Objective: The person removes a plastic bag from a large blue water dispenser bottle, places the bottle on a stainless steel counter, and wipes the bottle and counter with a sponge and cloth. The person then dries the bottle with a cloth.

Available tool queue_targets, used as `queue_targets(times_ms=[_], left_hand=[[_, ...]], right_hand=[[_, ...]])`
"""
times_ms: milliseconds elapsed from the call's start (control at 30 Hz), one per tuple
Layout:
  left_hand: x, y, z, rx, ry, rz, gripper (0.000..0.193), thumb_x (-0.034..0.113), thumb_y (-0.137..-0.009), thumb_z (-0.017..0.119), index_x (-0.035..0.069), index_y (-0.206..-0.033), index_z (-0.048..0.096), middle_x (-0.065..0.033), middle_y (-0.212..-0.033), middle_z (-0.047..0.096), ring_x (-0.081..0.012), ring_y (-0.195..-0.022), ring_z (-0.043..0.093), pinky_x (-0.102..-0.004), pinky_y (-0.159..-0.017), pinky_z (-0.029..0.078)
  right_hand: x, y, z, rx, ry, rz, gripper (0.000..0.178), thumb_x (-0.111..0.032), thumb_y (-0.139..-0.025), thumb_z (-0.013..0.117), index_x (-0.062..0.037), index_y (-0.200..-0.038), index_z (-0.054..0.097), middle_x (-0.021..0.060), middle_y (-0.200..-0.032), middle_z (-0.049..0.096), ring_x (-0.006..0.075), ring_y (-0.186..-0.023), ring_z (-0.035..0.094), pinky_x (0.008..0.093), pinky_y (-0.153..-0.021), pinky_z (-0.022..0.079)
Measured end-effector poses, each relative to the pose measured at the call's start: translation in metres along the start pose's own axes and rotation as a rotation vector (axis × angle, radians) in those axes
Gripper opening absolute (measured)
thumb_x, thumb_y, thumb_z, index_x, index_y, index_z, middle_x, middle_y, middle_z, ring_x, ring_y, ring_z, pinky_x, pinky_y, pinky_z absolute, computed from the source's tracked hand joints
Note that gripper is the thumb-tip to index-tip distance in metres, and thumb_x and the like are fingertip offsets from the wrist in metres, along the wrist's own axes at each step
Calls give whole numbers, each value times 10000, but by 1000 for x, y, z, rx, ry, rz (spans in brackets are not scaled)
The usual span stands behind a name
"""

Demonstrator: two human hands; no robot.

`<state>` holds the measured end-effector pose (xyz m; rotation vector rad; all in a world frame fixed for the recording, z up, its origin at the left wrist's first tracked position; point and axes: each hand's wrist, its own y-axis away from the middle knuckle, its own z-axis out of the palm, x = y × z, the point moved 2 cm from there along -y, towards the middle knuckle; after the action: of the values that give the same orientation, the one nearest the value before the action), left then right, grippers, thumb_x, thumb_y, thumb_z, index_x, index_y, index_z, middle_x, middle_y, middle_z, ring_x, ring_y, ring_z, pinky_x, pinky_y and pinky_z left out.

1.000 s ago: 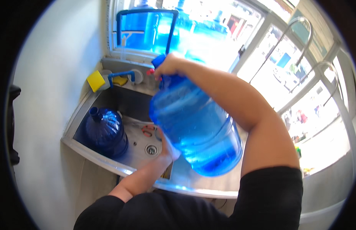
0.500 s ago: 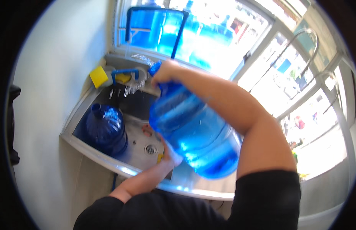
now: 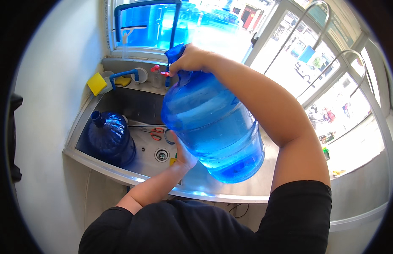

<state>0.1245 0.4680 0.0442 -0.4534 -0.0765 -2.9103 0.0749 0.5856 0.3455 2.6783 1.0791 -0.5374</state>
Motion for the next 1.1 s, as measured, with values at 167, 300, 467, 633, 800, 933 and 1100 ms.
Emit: queue_targets(times_ms=[167, 300, 467, 633, 800, 933, 1100], left_hand=[[-25, 8, 28, -93, -176, 54, 982, 824, -846, 346, 160, -1552, 191, -49, -1572, 284, -282, -1433, 265, -470, -1180, 193], [-50, 11, 43, -112, -296, 177, 940, 763, -897, 357, 111, -1548, 172, -76, -1564, 287, -266, -1427, 274, -427, -1183, 200], [-72, 22, 59, -66, -448, 255, 878, 709, -948, 321, 69, -1537, 201, -91, -1551, 301, -242, -1418, 288, -386, -1179, 198], [-80, 13, 65, -157, -713, 375, 874, 694, -963, 294, 38, -1533, 211, -119, -1551, 297, -224, -1425, 267, -375, -1178, 177], [-73, -17, 66, -168, -787, 314, 897, 710, -951, 303, 31, -1531, 217, -118, -1553, 293, -230, -1423, 276, -380, -1181, 176], [-67, -31, 70, -213, -710, 135, 971, 762, -900, 350, 35, -1530, 218, -112, -1570, 265, -251, -1415, 301, -409, -1176, 211], [-56, -22, 43, -153, -901, 72, 1067, 818, -852, 340, 49, -1553, 103, -149, -1611, 128, -261, -1476, 144, -403, -1190, 93]], right_hand=[[43, 69, -44, 167, -53, -30, 461, -363, -582, 874, -39, -880, 738, 103, -864, 701, 210, -760, 663, 328, -731, 518], [83, 115, -68, 248, -163, -157, 390, -355, -617, 870, -67, -841, 732, 83, -804, 708, 178, -734, 661, 312, -718, 507], [127, 157, -82, 292, -294, -246, 400, -326, -631, 869, -61, -902, 742, 77, -858, 732, 179, -794, 691, 291, -775, 523], [169, 191, -95, 331, -398, -263, 415, -219, -661, 852, -46, -998, 681, 101, -953, 731, 213, -886, 703, 345, -864, 546], [215, 202, -96, 442, -434, -319, 491, -358, -690, 847, -70, -1047, 673, 100, -947, 726, 225, -891, 701, 359, -866, 547], [232, 192, -89, 606, -264, -275, 648, -636, -723, 765, -67, -1031, 722, 114, -930, 718, 223, -872, 691, 346, -821, 529], [272, 234, -90, 812, -426, -275, 875, -685, -815, 606, 14, -1338, 552, 217, -1272, 617, 343, -1228, 552, 420, -1027, 424]])
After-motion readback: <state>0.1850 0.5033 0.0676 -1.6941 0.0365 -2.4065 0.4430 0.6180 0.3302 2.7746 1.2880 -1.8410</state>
